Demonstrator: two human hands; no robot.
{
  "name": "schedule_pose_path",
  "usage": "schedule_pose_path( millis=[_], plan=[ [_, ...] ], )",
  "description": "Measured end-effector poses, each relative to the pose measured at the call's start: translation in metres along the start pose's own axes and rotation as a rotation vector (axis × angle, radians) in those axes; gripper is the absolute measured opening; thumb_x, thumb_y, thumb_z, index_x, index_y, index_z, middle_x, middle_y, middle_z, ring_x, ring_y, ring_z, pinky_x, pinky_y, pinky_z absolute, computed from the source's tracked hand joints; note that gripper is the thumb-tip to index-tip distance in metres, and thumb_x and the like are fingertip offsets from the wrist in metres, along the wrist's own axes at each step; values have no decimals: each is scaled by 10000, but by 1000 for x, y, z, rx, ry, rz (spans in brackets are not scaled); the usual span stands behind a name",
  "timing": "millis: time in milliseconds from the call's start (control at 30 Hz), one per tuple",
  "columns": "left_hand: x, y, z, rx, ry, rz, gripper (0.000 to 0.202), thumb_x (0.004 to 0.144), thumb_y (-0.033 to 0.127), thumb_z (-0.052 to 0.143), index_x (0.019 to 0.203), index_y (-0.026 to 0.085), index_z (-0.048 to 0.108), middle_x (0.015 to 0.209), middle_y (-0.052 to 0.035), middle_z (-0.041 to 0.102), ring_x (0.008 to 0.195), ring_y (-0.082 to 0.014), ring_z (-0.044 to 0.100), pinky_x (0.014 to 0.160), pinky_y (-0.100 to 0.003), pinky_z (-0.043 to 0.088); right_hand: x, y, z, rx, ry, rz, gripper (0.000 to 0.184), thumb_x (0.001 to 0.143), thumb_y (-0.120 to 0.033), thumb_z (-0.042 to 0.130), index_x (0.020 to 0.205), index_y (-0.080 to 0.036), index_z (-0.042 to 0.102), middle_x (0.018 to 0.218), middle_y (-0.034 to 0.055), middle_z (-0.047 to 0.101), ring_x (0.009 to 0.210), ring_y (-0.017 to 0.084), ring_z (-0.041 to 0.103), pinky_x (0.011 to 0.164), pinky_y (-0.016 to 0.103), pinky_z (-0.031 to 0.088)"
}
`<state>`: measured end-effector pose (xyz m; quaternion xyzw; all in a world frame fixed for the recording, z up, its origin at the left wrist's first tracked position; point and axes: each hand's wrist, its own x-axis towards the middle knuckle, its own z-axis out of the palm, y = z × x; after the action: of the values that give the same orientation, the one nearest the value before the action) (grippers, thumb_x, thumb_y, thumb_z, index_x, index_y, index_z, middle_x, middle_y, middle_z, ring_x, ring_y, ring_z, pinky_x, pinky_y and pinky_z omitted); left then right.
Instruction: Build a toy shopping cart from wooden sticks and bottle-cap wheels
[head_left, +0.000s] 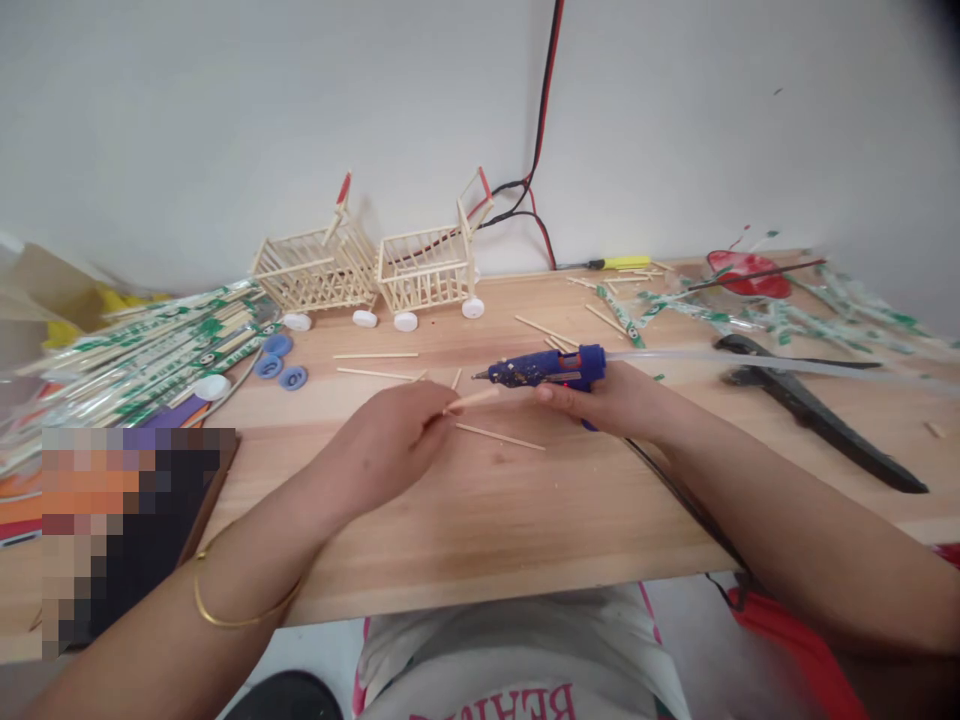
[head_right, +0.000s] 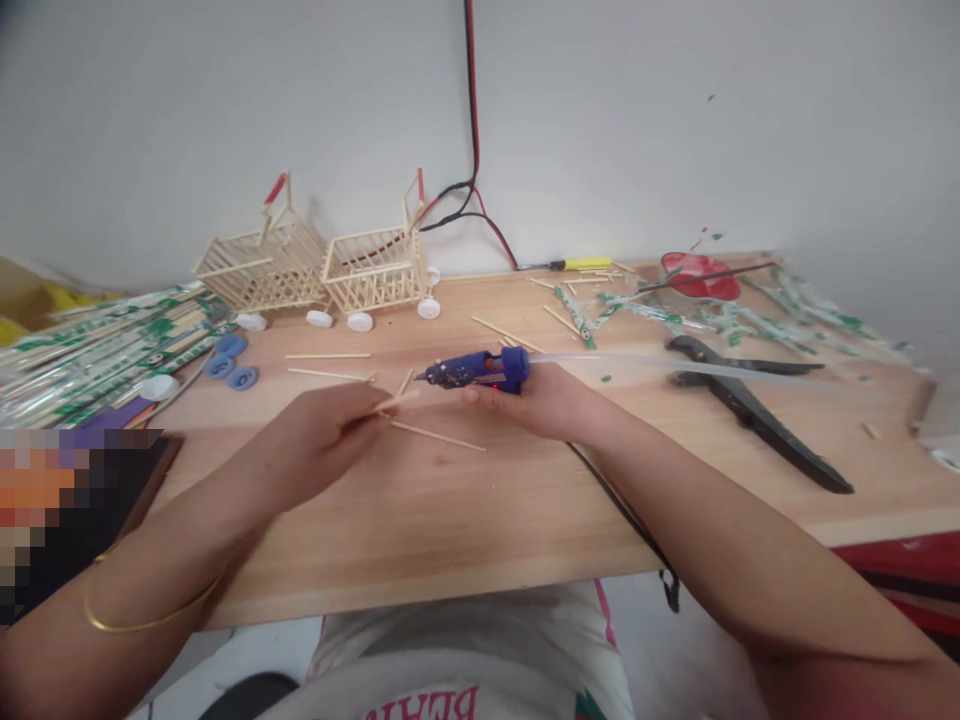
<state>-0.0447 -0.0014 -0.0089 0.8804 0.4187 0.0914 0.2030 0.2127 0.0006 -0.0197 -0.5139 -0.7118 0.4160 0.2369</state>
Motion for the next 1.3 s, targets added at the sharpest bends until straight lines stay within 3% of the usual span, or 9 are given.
schedule_pose_path(
  millis=[100,200,333,700,800,867,1000,1133,1300],
  plan=[
    [-2,13,15,220,-155,69,292,862,144,412,1101,187,575,926,-69,666,843,-222,629,706,-336,471,0,1,0,-9,3,32,392,804,-497,624,1111,-266,699,905,26,729,903,246,663,734,326,530],
    [-3,25,30,382,-227,114,351,821,88,422,1142,140,553,914,-102,660,799,-255,643,654,-370,497,2,2,7,58,-128,-26,392,825,-488,603,1169,-311,665,1065,-1,712,1008,237,641,853,341,513],
    [-7,36,39,454,-221,174,336,814,68,409,1103,98,577,896,-121,639,743,-260,639,593,-382,514,5,5,17,96,-230,-89,428,808,-483,621,1204,-322,643,1151,-23,687,1066,223,626,917,332,495],
    [-19,50,40,443,-198,236,303,826,86,422,1078,79,589,918,-143,622,713,-256,623,550,-384,509,9,0,27,-8,-213,-91,417,795,-486,633,1163,-293,666,1046,1,724,907,199,669,775,292,529],
    [-18,45,26,384,-268,162,234,782,68,474,950,131,624,853,-117,646,718,-252,632,579,-366,497,9,-1,29,-54,-190,-107,402,792,-496,631,1128,-284,684,1006,5,727,866,194,665,738,282,518],
    [-15,34,9,368,-275,20,206,757,58,494,870,159,635,820,-95,668,733,-232,637,614,-332,479,8,-2,30,-88,-161,-86,378,791,-514,623,1070,-273,707,883,-3,728,761,176,654,662,265,501],
    [-4,1,-18,284,50,-221,203,856,238,464,764,174,633,783,-69,677,756,-219,617,658,-316,431,7,-3,31,-89,-159,-66,388,787,-525,621,1065,-268,706,755,-17,697,658,150,615,577,240,454],
    [7,-18,-17,70,62,-277,198,807,221,482,720,178,655,736,-39,683,692,-186,599,609,-278,383,7,-2,32,-88,-149,-70,381,774,-516,638,1068,-284,702,834,-17,708,716,160,623,605,245,451],
    [13,-17,-3,-19,64,-306,204,777,218,483,709,172,670,722,-43,690,673,-183,591,605,-275,368,7,0,33,-124,-133,-33,347,759,-526,645,962,-254,718,755,-12,684,641,149,592,547,243,413]
  ],
)
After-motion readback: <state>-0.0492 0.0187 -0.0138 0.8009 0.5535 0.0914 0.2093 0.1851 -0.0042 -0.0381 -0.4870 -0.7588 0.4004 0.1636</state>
